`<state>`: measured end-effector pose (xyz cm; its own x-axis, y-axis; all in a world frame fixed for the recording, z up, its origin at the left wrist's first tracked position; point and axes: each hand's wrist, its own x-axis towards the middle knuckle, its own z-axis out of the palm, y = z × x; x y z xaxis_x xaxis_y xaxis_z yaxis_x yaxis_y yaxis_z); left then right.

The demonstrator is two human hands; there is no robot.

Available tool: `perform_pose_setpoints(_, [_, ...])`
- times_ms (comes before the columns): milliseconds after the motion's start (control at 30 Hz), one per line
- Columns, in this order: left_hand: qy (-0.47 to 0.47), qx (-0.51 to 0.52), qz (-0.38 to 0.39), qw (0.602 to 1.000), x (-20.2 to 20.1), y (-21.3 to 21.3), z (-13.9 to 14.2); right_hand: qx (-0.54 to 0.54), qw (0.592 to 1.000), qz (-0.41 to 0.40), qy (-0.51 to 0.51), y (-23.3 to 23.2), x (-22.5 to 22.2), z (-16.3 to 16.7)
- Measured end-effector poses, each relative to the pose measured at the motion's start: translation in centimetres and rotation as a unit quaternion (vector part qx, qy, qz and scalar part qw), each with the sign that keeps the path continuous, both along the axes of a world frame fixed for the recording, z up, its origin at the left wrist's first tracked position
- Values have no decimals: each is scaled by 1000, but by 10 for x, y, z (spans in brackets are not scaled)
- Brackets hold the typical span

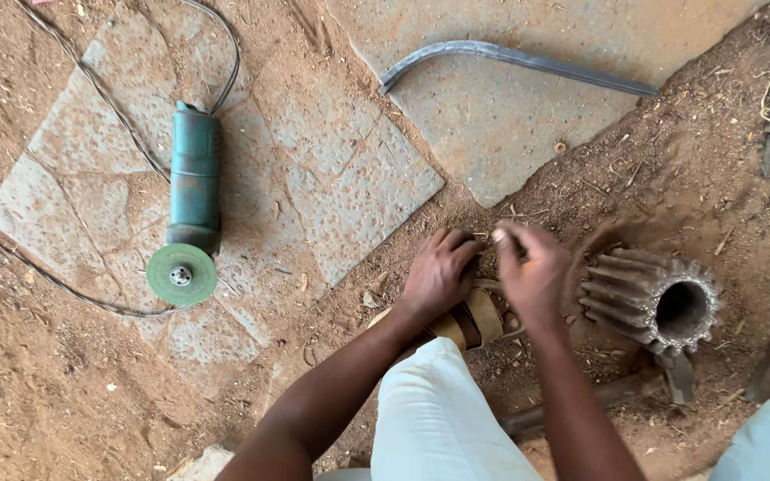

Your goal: The person bends a long flat metal strip by hand, using a toothed gear-shaped die set in a hole in the ground as a form. They press the strip around the die, reposition it, and strike it with a hammer to shape the curve, repeatedly checking the bend by holding the strip up.

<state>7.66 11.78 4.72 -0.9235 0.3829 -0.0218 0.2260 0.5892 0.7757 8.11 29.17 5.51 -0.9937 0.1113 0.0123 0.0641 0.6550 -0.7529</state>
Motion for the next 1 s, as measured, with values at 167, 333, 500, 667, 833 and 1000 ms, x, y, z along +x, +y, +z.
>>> perform_pose_setpoints(167, [-4,-3,-2,1000,3,-2,3,74,995,4,64,-4,-28,-5])
perform_pose_setpoints(333, [2,23,41,999,2,-5,4,156,969,91,172,-1,-145,4])
perform_pose_setpoints(500, [-10,26,76,997,-2,-13,3,215,922,260,191,-38,-236,-2])
perform_pose_setpoints(667, [-21,47,126,991,-12,-16,9,237,917,275,163,-61,-260,-20])
perform_pose_setpoints(833, [27,70,137,988,-30,-14,24,247,922,261,142,-76,-272,-7])
perform_pose_setpoints(1000, [-39,108,198,973,-54,-6,46,193,919,225,259,-63,-262,72])
